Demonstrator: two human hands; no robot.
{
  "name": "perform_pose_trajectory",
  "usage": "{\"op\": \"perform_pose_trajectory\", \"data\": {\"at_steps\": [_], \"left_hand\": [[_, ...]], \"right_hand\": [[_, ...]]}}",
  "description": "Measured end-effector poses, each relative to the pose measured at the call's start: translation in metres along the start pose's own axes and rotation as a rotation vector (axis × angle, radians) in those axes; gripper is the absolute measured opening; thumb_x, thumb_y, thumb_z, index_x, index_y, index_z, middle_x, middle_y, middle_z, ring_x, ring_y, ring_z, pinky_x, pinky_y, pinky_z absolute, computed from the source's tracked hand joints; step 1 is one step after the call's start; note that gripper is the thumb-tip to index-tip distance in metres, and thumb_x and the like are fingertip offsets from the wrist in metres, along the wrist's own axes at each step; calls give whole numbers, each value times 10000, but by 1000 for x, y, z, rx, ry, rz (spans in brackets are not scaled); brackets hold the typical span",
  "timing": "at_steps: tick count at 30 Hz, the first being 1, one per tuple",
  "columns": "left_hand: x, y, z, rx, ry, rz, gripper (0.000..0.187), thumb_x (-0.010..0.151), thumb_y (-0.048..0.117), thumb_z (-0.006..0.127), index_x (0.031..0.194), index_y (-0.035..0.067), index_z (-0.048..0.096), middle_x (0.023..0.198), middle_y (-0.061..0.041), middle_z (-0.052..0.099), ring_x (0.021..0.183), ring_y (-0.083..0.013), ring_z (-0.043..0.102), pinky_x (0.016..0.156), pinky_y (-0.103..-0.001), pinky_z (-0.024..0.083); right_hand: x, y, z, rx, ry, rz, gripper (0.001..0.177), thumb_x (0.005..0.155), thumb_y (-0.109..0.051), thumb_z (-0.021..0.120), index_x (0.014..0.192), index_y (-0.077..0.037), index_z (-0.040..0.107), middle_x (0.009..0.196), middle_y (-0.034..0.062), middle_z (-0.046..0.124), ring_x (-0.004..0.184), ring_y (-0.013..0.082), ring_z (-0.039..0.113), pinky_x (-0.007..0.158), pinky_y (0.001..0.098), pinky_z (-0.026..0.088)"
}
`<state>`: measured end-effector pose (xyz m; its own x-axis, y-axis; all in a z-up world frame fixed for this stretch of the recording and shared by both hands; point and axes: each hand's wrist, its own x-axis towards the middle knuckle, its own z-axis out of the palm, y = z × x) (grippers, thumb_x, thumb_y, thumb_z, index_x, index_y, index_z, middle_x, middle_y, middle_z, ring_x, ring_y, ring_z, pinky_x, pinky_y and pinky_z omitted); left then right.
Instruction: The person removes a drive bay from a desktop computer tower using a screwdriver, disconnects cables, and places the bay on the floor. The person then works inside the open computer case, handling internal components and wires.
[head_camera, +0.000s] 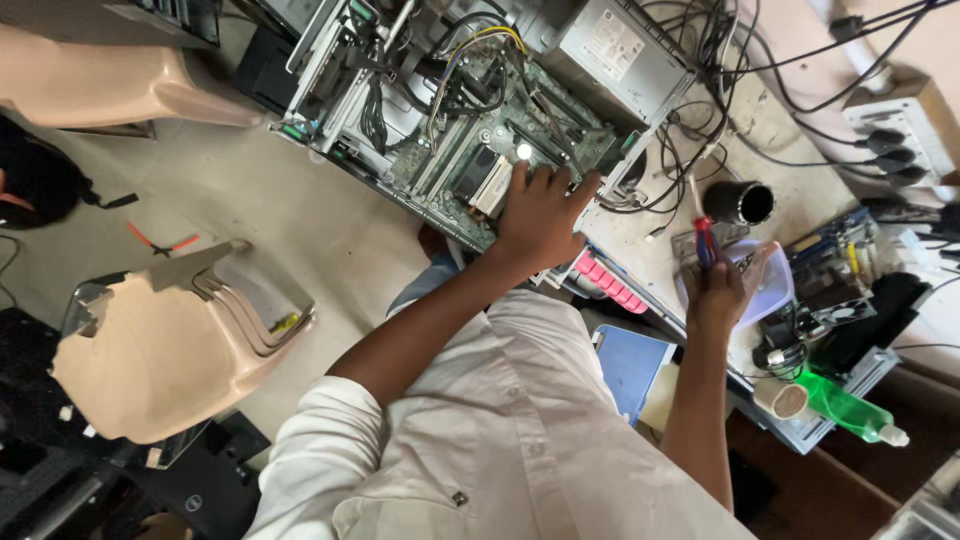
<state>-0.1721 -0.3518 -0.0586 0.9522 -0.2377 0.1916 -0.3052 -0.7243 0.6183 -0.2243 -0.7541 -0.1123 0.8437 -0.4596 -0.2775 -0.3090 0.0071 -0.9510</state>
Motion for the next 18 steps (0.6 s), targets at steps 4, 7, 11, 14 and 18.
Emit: {"op": "perform_pose_trajectory", "data": {"at_steps": [4, 7, 11, 14, 18], "left_hand": [[8, -8, -5, 16, 10, 51, 790, 685, 333, 802, 1415, 171, 548, 1183, -160, 661, 1130, -347, 591, 1076, -597, 301], [-3, -3, 1, 21, 6, 30, 766, 686, 333, 793, 1405, 198, 566, 1174, -140, 672, 1133, -341, 596, 1077, -598, 292], [3, -4, 6, 45, -16, 28, 792, 656, 359, 796, 1401, 209, 570, 1178, -141, 677, 1114, -330, 602, 1058, -599, 279], [1, -6, 16, 63, -7, 23, 820, 658, 375, 809, 1419, 203, 558, 1179, -138, 679, 1118, -323, 602, 1054, -612, 267], [0, -9, 23, 141, -43, 16, 829, 688, 333, 802, 1472, 222, 557, 1205, -136, 676, 1118, -328, 599, 1088, -596, 266]], "right_hand": [[-24, -32, -6, 698, -171, 145, 653, 998, 38, 531, 1578, -256, 469, 1296, 109, 697, 945, 205, 679, 863, 344, 594], [-40, -43, -16, 739, -220, 257, 333, 1092, 36, 605, 1348, -3, 396, 1239, 173, 612, 1076, 272, 661, 1013, 338, 564], [-19, -54, 1, 251, -597, 188, 532, 861, -82, 746, 1336, -139, 513, 1075, 59, 630, 859, 206, 638, 728, 347, 559], [7, -65, 16, 17, -609, 118, 495, 932, -136, 730, 1390, -90, 547, 1031, 45, 610, 802, 169, 601, 641, 303, 513], [37, -86, 27, -441, -608, -203, 360, 1035, -110, 705, 1353, -39, 552, 1035, 37, 621, 825, 122, 588, 684, 264, 498]]}}
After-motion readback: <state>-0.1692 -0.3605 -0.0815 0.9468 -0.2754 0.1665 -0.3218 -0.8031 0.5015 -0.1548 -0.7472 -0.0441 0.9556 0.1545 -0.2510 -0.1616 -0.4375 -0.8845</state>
